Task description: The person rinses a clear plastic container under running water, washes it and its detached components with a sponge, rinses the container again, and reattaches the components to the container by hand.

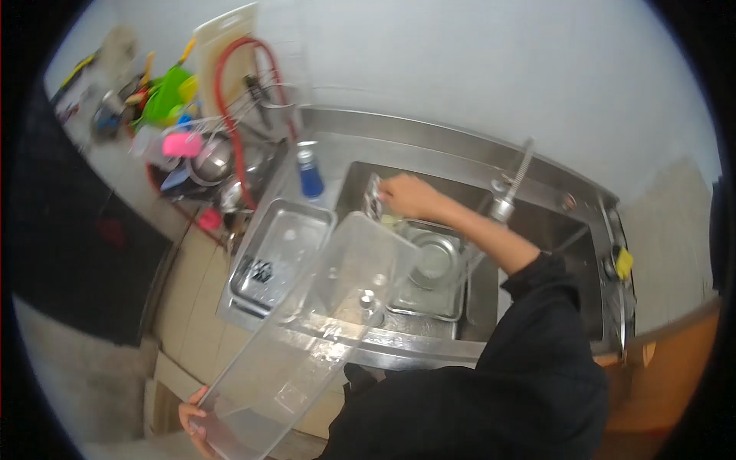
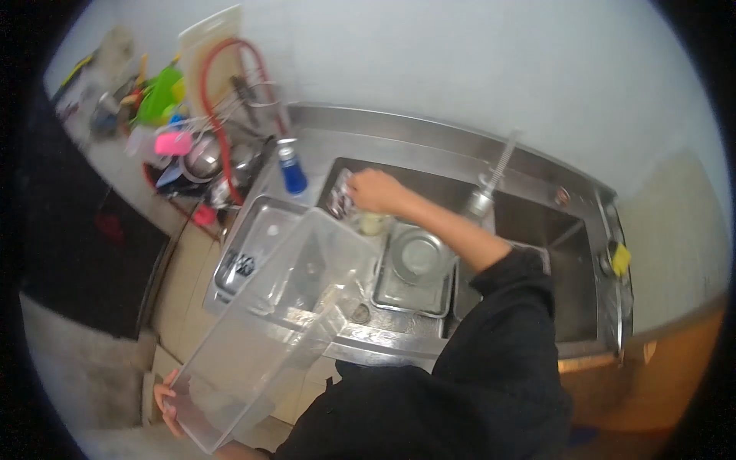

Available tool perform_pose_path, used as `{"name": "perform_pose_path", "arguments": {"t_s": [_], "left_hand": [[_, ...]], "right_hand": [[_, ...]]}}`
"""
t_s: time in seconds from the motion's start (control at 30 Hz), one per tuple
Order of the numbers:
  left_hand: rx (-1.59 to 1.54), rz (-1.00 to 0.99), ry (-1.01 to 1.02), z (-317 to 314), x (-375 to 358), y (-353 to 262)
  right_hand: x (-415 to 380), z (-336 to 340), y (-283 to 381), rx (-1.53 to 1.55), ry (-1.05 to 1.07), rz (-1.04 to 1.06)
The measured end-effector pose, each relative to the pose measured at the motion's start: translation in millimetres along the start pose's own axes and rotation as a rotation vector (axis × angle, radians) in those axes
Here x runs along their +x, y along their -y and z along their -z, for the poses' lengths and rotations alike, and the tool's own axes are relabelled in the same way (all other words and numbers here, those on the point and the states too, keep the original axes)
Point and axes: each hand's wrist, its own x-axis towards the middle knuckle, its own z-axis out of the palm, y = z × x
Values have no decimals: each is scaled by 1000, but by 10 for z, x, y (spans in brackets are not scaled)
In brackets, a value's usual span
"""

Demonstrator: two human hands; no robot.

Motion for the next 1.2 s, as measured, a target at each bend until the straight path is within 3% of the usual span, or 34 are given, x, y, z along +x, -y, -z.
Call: {"name": "perform_pose_path", "arguments": {"t_s": [0.07, 0.17, 0.23, 0.33, 0.4, 0.47, 0.53, 0.63, 0.73, 0.83, 0.9, 0.93, 1.0, 1.07, 1.1, 1.17, 1.2], "left_hand": [[29, 24, 98, 153, 115, 34], [168, 70, 254, 80, 249, -37], [159, 25, 150, -113, 239, -52], [178, 16, 130, -220, 262, -49], [184, 48, 153, -274, 271, -65], [188, 79, 165, -191, 293, -53], [247, 49, 321, 84, 380, 16], [262, 42, 397, 134, 426, 23], [250, 19, 210, -264, 285, -71], [173, 4, 145, -134, 231, 22], [155, -16, 115, 80, 213, 120], [139, -37, 87, 172, 194, 143], [109, 6, 71, 327, 140, 148], [78, 46, 57, 132, 76, 97], [84, -62, 148, -282, 29, -3], [96, -170, 237, -343, 6, -17], [89, -94, 114, -44, 28, 69]], "right_hand": [[-628, -407, -559, 171, -80, -158], [-1530, -1069, -1056, 85, -152, -394], [-1865, -1160, -1161, 46, -153, -531], [-2153, -1252, -1282, -96, -126, -521], [-2253, -1257, -1255, -153, -283, -410], [-2310, -1242, -1178, -170, -281, -423], [-2360, -1212, -1138, -195, -276, -427], [-2392, -1199, -1131, -183, -278, -420], [-2395, -1198, -1171, -158, -351, -413], [-2377, -1145, -1204, -134, -396, -454], [-2351, -1208, -1308, -2, -578, -509], [-2333, -1286, -1384, -5, -573, -505], [-2275, -1501, -1558, 998, -635, -628], [-2233, -1685, -1671, 1159, -637, -609], [-2224, -1743, -1690, 1324, -643, -589], [-2226, -1810, -1683, 1385, -609, -564], [-2227, -1832, -1672, 1446, -580, -541]]}}
